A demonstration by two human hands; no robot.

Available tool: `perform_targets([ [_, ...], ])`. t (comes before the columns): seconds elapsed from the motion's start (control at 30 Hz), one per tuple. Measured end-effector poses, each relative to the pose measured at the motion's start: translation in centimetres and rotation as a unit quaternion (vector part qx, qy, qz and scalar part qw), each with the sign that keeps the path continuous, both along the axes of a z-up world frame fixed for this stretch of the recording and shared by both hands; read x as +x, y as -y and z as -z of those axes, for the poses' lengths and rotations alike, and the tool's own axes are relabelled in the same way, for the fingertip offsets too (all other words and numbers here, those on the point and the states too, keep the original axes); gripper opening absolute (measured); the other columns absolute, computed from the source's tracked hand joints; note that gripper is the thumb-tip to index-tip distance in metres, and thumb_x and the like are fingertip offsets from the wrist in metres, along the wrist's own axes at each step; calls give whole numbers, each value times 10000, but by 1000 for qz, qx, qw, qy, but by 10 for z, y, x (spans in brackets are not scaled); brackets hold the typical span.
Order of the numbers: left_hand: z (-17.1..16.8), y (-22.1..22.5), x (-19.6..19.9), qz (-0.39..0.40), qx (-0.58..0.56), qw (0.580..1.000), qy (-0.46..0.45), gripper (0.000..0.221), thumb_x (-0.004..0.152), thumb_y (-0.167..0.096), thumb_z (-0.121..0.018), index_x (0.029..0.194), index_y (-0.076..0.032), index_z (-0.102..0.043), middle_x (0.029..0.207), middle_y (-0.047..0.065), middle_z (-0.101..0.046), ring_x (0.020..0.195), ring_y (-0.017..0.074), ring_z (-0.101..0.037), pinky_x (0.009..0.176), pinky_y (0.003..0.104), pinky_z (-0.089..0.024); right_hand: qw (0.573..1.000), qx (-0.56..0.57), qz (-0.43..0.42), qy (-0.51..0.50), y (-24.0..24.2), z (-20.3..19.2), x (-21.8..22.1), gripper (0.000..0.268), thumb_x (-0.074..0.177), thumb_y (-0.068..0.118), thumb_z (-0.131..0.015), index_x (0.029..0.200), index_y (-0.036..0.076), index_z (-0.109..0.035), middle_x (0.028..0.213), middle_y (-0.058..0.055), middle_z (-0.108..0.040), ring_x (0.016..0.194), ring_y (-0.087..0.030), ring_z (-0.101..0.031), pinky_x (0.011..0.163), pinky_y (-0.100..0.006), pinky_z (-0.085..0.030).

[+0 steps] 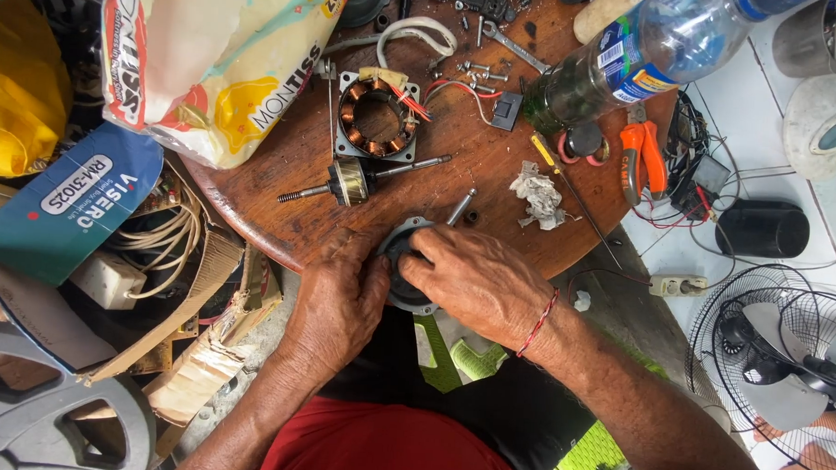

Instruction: A person is repairing a fan motor by aligning and assembling the housing and internal components on a workbench.

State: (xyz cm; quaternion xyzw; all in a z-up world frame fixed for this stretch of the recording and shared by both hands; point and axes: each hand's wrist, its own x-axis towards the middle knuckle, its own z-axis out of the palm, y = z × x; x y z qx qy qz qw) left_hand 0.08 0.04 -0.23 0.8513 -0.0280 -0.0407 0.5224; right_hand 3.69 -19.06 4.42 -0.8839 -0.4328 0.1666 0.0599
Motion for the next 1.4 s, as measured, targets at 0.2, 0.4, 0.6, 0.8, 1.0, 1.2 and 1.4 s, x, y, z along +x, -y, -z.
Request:
perform_targets([
  [0.2, -26, -2, 6, 2, -32, 999, 42, 140, 919, -140, -662, 947, -4, -668, 840, 236, -609, 886, 481, -663, 688, 481, -545, 997, -32, 45, -59, -4, -35, 5, 256, 1007, 105, -609, 1237, 6, -665, 1127, -258, -674, 1030, -359, -695, 875, -415, -583],
  [0.4, -29, -4, 9, 3, -34, 999, 25, 129, 932, -141, -649, 958, -18, -676, 843, 213, -623, 869, 458, -675, 683, 455, -555, 996, 28, 79, -13, 9, -24, 0, 215, 1012, 209, -625, 1151, 63, -699, 1027, -140, -678, 954, -270, -701, 793, -376, -574],
  [0.6, 6, -3, -4, -2, 4, 1000, -28, 174, 929, -208, -669, 969, -40, -687, 842, 194, -641, 881, 449, -677, 683, 462, -557, 996, -20, 87, -28, 2, -15, -4, 277, 1017, 276, -616, 1193, 75, -687, 1048, -139, -674, 970, -261, -677, 837, -382, -563],
  [0.8, -17, -5, 2, -7, -22, 1000, -8, 133, 935, -174, -655, 901, -45, -652, 777, 183, -590, 790, 456, -664, 600, 445, -539, 992, 57, 62, 89, 10, 11, -9, 211, 928, 306, -694, 1052, 136, -703, 971, -81, -626, 888, -259, -654, 715, -401, -559],
  [1.0, -14, -5, 0, -8, -1, 1000, -10, 137, 926, -192, -667, 883, -63, -648, 770, 193, -601, 805, 475, -657, 591, 471, -543, 991, 52, 58, 112, 8, 10, -8, 179, 933, 311, -678, 1025, 160, -704, 929, -66, -616, 881, -247, -646, 709, -393, -543],
  [1.2, -19, -6, 1, -18, -28, 999, -12, 104, 912, -159, -669, 901, -55, -661, 743, 189, -610, 784, 488, -659, 585, 474, -550, 994, 43, 44, 91, 6, 6, -5, 203, 906, 286, -703, 1051, 144, -710, 927, -76, -625, 896, -270, -662, 737, -401, -545],
  [1.4, -13, -5, 3, -13, -41, 999, 0, 133, 911, -154, -681, 907, -26, -645, 738, 215, -608, 758, 481, -664, 596, 494, -552, 998, -2, 32, 54, -1, 0, -3, 205, 918, 240, -720, 1082, 117, -714, 963, -94, -665, 915, -261, -686, 761, -389, -539],
])
